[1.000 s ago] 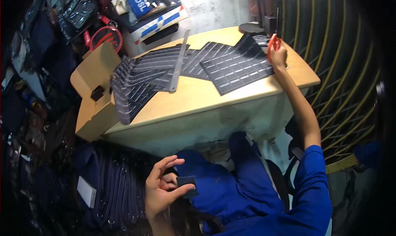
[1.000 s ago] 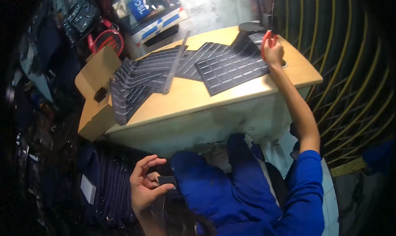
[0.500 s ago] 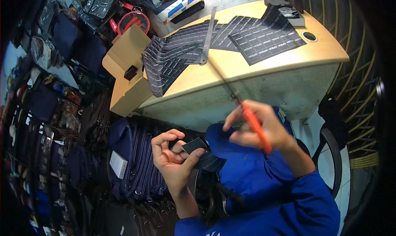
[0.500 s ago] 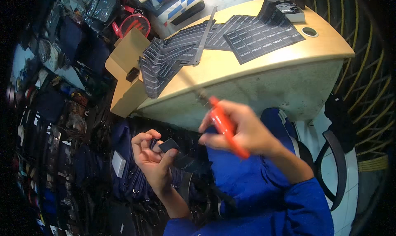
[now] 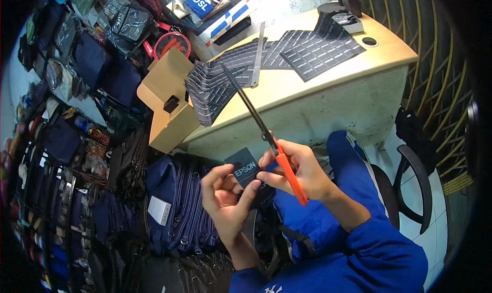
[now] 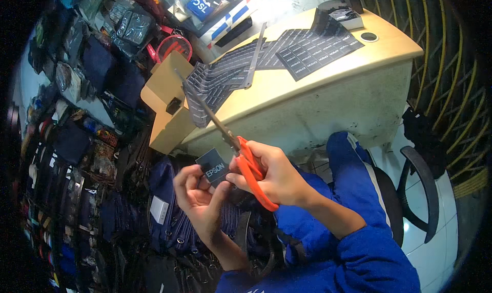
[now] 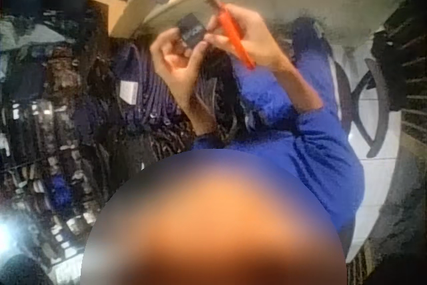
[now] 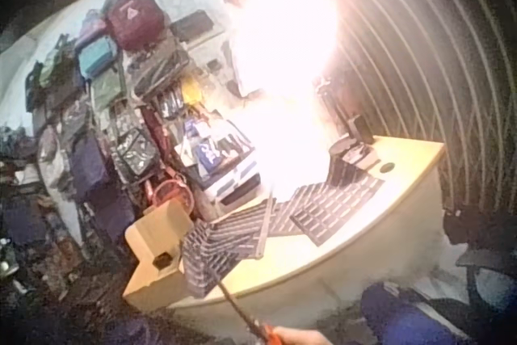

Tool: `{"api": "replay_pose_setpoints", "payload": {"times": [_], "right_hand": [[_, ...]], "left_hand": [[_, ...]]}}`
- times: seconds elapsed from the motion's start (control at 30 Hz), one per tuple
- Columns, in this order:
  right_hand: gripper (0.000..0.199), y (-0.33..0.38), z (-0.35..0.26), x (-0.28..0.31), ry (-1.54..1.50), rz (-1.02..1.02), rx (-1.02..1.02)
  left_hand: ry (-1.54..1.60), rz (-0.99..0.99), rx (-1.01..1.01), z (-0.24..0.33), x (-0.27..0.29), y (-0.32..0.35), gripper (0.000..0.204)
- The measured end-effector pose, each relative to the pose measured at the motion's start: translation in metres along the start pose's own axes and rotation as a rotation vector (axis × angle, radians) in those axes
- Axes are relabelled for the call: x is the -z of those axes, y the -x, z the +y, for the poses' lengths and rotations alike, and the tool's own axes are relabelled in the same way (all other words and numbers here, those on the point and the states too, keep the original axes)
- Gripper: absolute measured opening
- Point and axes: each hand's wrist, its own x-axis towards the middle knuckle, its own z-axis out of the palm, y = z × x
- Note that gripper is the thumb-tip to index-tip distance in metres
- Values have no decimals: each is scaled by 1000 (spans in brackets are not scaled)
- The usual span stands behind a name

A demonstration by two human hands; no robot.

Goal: Cutting individual brand labels from a larger sheet using scissors.

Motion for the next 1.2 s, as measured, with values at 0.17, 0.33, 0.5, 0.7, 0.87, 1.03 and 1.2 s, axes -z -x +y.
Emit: {"api": "replay_pose_setpoints", "payload": {"times": [0.17,0.33,0.5,0.7,0.87,1.03,1.2], "right_hand": [[20,5,2,1,28,11,26],[14,7,2,10,-28,-13,69],[10,13,-8,21,8,11,53],[62,22,-6,40,211,-72,129],[76,37,-23,73,507,-250,-90],[64,32,-55,88,932,-663,-318],[74,24,-71,92,779,-898,-444]], "left_hand": [[-243,-156,61,12,0,-1,49],[-243,-163,-3,10,7,-2,53],[-208,-182,31,12,17,-1,61],[-271,-203,-55,15,28,-4,65],[-192,-230,12,17,31,-2,67],[-67,-237,65,16,32,-3,68],[-161,-367,-25,14,35,-5,68]]}}
